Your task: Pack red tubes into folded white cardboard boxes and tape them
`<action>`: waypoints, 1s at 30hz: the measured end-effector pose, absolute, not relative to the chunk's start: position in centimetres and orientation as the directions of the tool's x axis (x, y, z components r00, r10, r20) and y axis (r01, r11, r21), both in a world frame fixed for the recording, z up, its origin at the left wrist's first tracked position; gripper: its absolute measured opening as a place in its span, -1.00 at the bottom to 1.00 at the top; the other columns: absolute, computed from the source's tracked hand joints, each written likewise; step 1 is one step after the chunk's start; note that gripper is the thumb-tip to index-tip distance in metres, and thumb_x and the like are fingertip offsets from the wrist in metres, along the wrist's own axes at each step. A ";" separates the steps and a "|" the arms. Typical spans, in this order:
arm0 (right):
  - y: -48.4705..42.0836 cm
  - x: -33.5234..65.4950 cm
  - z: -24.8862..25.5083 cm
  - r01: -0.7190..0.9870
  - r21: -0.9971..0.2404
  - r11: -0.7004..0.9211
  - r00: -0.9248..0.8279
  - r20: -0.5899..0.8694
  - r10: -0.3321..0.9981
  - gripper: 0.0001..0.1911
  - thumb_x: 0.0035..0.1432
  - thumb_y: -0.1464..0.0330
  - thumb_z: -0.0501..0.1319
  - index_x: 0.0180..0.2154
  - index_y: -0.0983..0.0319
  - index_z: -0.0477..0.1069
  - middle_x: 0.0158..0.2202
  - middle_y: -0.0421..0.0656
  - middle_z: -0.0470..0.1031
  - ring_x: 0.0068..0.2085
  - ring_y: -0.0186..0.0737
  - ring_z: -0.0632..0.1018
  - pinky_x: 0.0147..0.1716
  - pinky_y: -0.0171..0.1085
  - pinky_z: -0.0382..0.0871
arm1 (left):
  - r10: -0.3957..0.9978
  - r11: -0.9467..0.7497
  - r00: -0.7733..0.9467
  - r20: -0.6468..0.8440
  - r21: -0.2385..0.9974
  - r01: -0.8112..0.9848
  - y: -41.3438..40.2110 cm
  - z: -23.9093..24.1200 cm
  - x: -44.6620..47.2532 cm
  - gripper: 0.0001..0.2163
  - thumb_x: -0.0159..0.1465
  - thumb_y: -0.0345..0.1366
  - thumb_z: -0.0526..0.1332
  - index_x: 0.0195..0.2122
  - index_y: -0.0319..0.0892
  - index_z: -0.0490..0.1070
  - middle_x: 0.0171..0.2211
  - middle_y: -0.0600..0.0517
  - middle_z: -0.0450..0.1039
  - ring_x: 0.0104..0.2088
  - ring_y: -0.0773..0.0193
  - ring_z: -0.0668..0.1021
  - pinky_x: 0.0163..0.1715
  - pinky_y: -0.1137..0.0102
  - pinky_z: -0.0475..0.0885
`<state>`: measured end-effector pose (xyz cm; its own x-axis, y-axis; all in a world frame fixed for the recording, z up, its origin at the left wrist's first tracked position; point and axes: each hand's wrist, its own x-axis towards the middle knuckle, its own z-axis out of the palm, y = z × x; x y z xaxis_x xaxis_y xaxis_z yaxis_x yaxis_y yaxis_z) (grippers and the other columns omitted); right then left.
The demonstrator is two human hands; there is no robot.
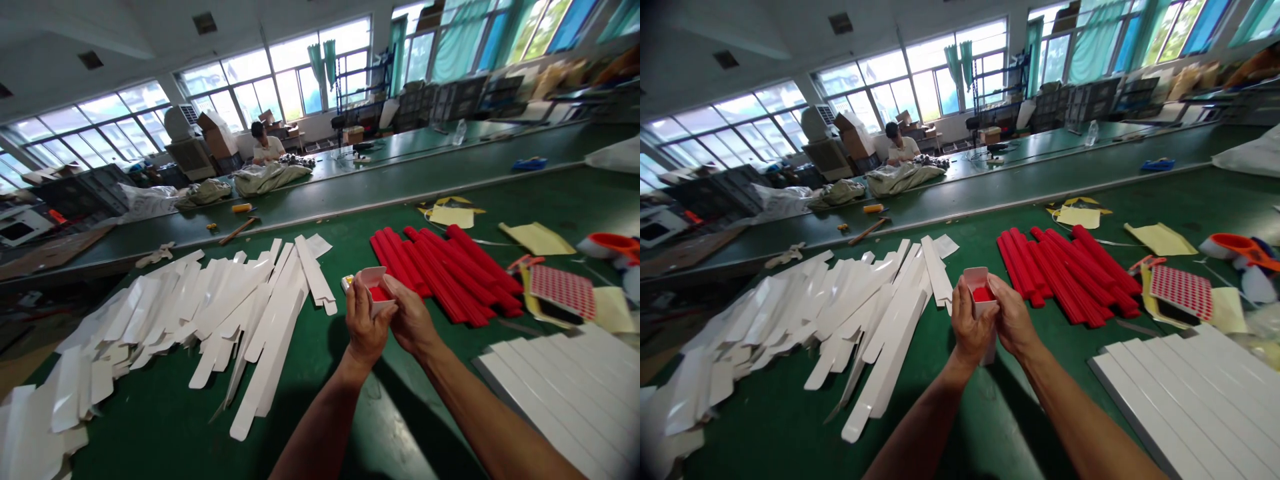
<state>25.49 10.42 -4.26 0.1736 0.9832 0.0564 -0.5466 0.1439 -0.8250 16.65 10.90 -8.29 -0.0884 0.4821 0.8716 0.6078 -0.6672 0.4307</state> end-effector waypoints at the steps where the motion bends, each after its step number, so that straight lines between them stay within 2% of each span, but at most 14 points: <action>1: 10.5 25.3 -3.9 -0.531 -0.834 0.149 0.172 0.066 0.983 -0.68 -0.03 0.11 0.38 -0.25 0.12 0.57 -0.14 -0.15 0.63 -0.04 -0.10 0.59 0.00 -0.17 0.48 | 0.466 -0.682 -0.092 0.880 0.423 0.597 11.0 -8.3 16.6 -0.28 0.27 -0.09 0.25 0.37 -0.24 0.00 0.18 -0.34 0.34 0.21 -0.05 0.42 0.11 0.11 0.45; 4: 10.8 25.3 -3.0 -0.477 -0.866 0.149 0.114 0.107 0.988 -0.70 0.03 0.14 0.33 -0.21 0.15 0.55 -0.14 -0.14 0.61 -0.08 -0.12 0.59 -0.04 -0.20 0.47 | 0.428 -0.719 -0.118 0.896 0.417 0.556 11.1 -8.5 16.7 -0.33 0.30 -0.21 0.25 0.37 -0.17 0.00 0.22 -0.29 0.31 0.22 0.01 0.41 0.11 0.12 0.46; 7: 11.1 25.5 -2.6 -0.453 -0.879 0.146 0.048 0.140 0.989 -0.76 0.08 0.19 0.29 -0.21 0.15 0.53 -0.18 -0.16 0.61 -0.14 -0.15 0.59 -0.11 -0.24 0.47 | 0.417 -0.723 -0.137 0.899 0.419 0.550 11.3 -8.6 16.7 -0.43 0.29 -0.26 0.26 0.31 -0.14 0.14 0.22 -0.27 0.32 0.21 0.00 0.42 0.11 0.07 0.46; 10: 11.4 25.8 -2.4 -0.463 -0.882 0.091 -0.037 0.122 0.992 -0.78 0.08 0.22 0.28 -0.22 0.15 0.50 -0.21 -0.17 0.60 -0.20 -0.15 0.59 -0.25 -0.28 0.47 | 0.488 -0.694 -0.146 0.860 0.484 0.534 11.2 -8.2 16.6 -0.58 0.30 -0.23 0.24 0.18 -0.15 0.31 0.16 -0.23 0.40 0.20 0.02 0.44 0.11 0.06 0.46; 13: 11.7 25.8 -2.2 -0.484 -0.873 0.055 -0.111 0.123 0.986 -0.76 0.08 0.28 0.27 -0.17 0.17 0.49 -0.18 -0.17 0.59 -0.20 -0.17 0.58 -0.26 -0.31 0.44 | 0.621 -0.651 -0.163 0.767 0.620 0.437 11.0 -7.0 16.3 -0.69 0.31 -0.18 0.22 0.04 -0.16 0.41 0.04 -0.17 0.48 0.15 0.07 0.48 0.10 0.11 0.46; 18: 11.9 25.5 -2.0 -0.506 -0.856 0.101 -0.008 0.122 0.993 -0.77 0.01 0.35 0.28 -0.20 0.14 0.49 -0.25 -0.25 0.56 -0.30 -0.28 0.54 -0.31 -0.36 0.39 | 0.763 -0.592 -0.170 0.624 0.779 0.208 10.9 -4.3 15.7 -0.75 0.37 -0.13 0.10 -0.23 -0.18 0.44 -0.15 -0.07 0.48 -0.09 0.20 0.54 -0.04 0.27 0.47; 20: 11.9 25.2 -1.9 -0.515 -0.850 0.109 0.060 0.092 0.994 -0.82 -0.05 0.36 0.30 -0.30 0.16 0.50 -0.33 -0.25 0.54 -0.38 -0.31 0.50 -0.39 -0.37 0.35 | 0.805 -0.562 -0.137 0.577 0.816 0.131 11.0 -3.6 15.5 -0.76 0.38 -0.16 0.08 -0.28 -0.18 0.44 -0.20 -0.03 0.46 -0.15 0.25 0.53 -0.07 0.32 0.45; 24: 11.7 24.4 -1.8 -0.567 -0.810 0.150 0.165 0.066 0.984 -0.94 -0.17 0.42 0.30 -0.50 0.19 0.50 -0.42 -0.25 0.50 -0.44 -0.34 0.44 -0.47 -0.38 0.30 | 0.802 -0.584 -0.105 0.588 0.809 0.069 10.9 -3.3 15.4 -0.79 0.35 -0.18 0.12 -0.23 -0.19 0.45 -0.16 -0.05 0.40 -0.13 0.23 0.50 -0.12 0.33 0.46; 28: 11.4 23.9 -1.8 -0.611 -0.783 0.113 0.135 0.038 0.990 -0.93 -0.17 0.42 0.29 -0.50 0.18 0.52 -0.46 -0.22 0.53 -0.47 -0.29 0.46 -0.46 -0.33 0.32 | 0.724 -0.645 -0.250 0.643 0.759 0.084 10.4 -4.4 15.6 -0.80 0.34 -0.15 0.15 -0.26 -0.19 0.39 -0.14 -0.08 0.36 -0.07 0.19 0.50 -0.07 0.25 0.47; 30: 11.4 24.0 -1.9 -0.619 -0.776 0.121 0.141 0.041 0.989 -0.94 -0.15 0.41 0.29 -0.51 0.17 0.52 -0.45 -0.23 0.55 -0.47 -0.28 0.46 -0.46 -0.31 0.32 | 0.684 -0.672 -0.254 0.684 0.726 0.146 10.4 -4.9 15.3 -0.79 0.35 -0.13 0.15 -0.18 -0.18 0.36 -0.14 -0.08 0.38 -0.08 0.19 0.52 -0.04 0.21 0.47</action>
